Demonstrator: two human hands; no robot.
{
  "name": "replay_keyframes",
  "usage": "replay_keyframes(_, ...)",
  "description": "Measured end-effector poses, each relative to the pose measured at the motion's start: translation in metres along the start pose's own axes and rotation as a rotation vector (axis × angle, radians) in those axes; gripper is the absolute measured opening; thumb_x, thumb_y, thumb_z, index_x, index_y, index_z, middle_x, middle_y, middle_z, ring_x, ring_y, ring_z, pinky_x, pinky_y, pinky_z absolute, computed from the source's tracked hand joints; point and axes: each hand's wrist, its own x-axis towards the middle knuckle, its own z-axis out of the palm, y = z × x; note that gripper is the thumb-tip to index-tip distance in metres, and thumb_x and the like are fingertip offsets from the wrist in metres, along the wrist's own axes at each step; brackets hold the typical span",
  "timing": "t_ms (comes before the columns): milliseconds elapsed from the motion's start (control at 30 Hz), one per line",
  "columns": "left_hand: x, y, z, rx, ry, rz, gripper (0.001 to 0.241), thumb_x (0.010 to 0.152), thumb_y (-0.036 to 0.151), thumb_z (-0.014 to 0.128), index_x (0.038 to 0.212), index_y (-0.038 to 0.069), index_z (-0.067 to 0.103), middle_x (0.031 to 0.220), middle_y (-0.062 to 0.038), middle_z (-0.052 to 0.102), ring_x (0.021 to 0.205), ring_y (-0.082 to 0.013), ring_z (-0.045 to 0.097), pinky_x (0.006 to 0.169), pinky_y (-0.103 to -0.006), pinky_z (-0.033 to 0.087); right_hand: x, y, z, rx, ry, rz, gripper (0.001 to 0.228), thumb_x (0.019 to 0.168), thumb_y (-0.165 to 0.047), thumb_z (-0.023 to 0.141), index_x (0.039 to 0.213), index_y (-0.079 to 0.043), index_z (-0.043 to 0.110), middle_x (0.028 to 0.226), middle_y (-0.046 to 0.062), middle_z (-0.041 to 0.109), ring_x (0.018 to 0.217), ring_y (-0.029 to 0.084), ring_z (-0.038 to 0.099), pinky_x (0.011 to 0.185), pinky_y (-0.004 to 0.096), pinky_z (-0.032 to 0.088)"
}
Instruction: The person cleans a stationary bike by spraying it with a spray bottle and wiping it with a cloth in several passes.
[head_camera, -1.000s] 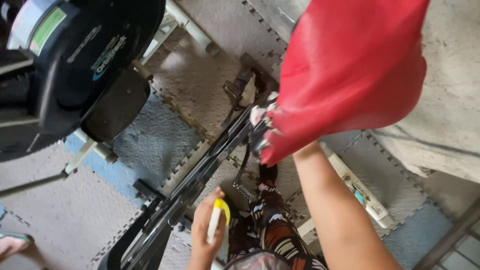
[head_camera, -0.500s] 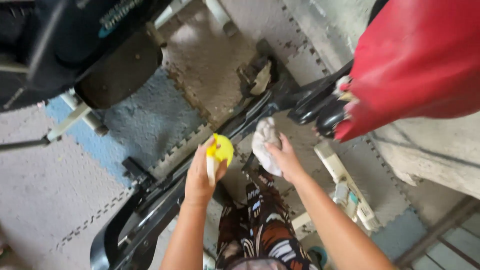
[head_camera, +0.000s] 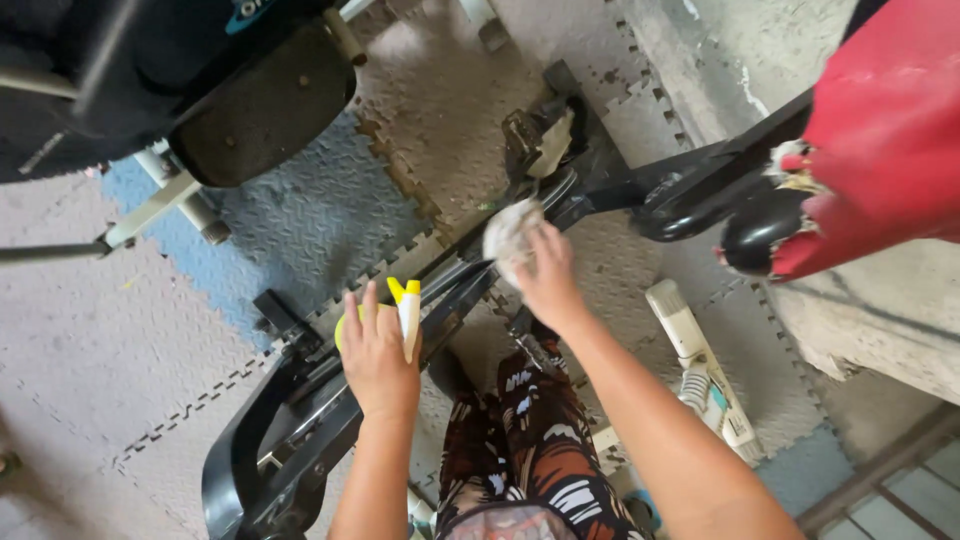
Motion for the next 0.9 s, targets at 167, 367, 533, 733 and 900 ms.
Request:
replay_keyframes(167, -0.012, -0.003, 0.000, -0.018, -0.092, -0.198, 0.045, 0.087, 0.026, 0.074, 0.123, 0.002, 0.059, 0.148, -0.020, 0.051, 0.140, -0.0436, 0.042, 0.112, -0.0528, 0.037, -0.056, -0.056, 0.047, 0.955, -0.446, 0.798, 0.081, 0.094, -0.010, 0.065, 0.164, -0.025, 0.028, 0.156, 0.028, 0.048, 0.138, 0.058, 0.046, 0.103, 0.073, 0.037)
replay_keyframes(367, -0.008, 0.000, 0.008, 0.157, -0.189, -0.133, 0.048, 0.087, 0.024, 0.073, 0.129, 0.007, 0.057, 0.151, -0.013, 0.052, 0.143, -0.0415, 0.044, 0.113, -0.0499, 0.039, -0.081, -0.071, 0.067, 0.335, -0.384, 0.022, 0.050, 0.113, -0.030, 0.037, 0.155, -0.004, 0.041, 0.174, 0.015, 0.022, 0.164, 0.032, 0.008, 0.130, 0.052, 0.011)
replay_keyframes(533, -0.007, 0.003, 0.013, 0.250, -0.246, -0.136, 0.053, 0.081, 0.031, 0.075, 0.124, 0.007, 0.056, 0.147, -0.014, 0.051, 0.137, -0.0464, 0.045, 0.109, -0.0531, 0.043, -0.035, -0.040, 0.071, -0.513, -0.327, -0.300, 0.050, 0.105, -0.026, 0.051, 0.150, -0.006, 0.044, 0.157, 0.015, 0.035, 0.153, 0.038, 0.014, 0.122, 0.060, 0.005)
replay_keyframes(733, -0.001, 0.008, 0.009, 0.316, -0.317, -0.163, 0.053, 0.077, 0.031, 0.074, 0.120, 0.007, 0.057, 0.147, -0.014, 0.052, 0.137, -0.0467, 0.046, 0.109, -0.0523, 0.045, -0.049, -0.015, 0.083, -0.386, -0.126, -0.151, 0.036, 0.101, -0.016, 0.062, 0.136, -0.025, 0.061, 0.156, 0.005, 0.046, 0.151, 0.035, 0.032, 0.124, 0.048, 0.022)
replay_keyframes(900, -0.014, 0.000, 0.032, 0.431, -0.222, -0.110, 0.039, 0.089, 0.022, 0.068, 0.125, 0.011, 0.058, 0.149, -0.010, 0.054, 0.140, -0.0435, 0.047, 0.109, -0.0495, 0.047, -0.063, -0.057, 0.074, -0.054, -0.124, -0.084, 0.057, 0.078, -0.004, 0.066, 0.134, -0.010, 0.060, 0.149, 0.010, 0.048, 0.140, 0.039, 0.033, 0.119, 0.049, 0.025)
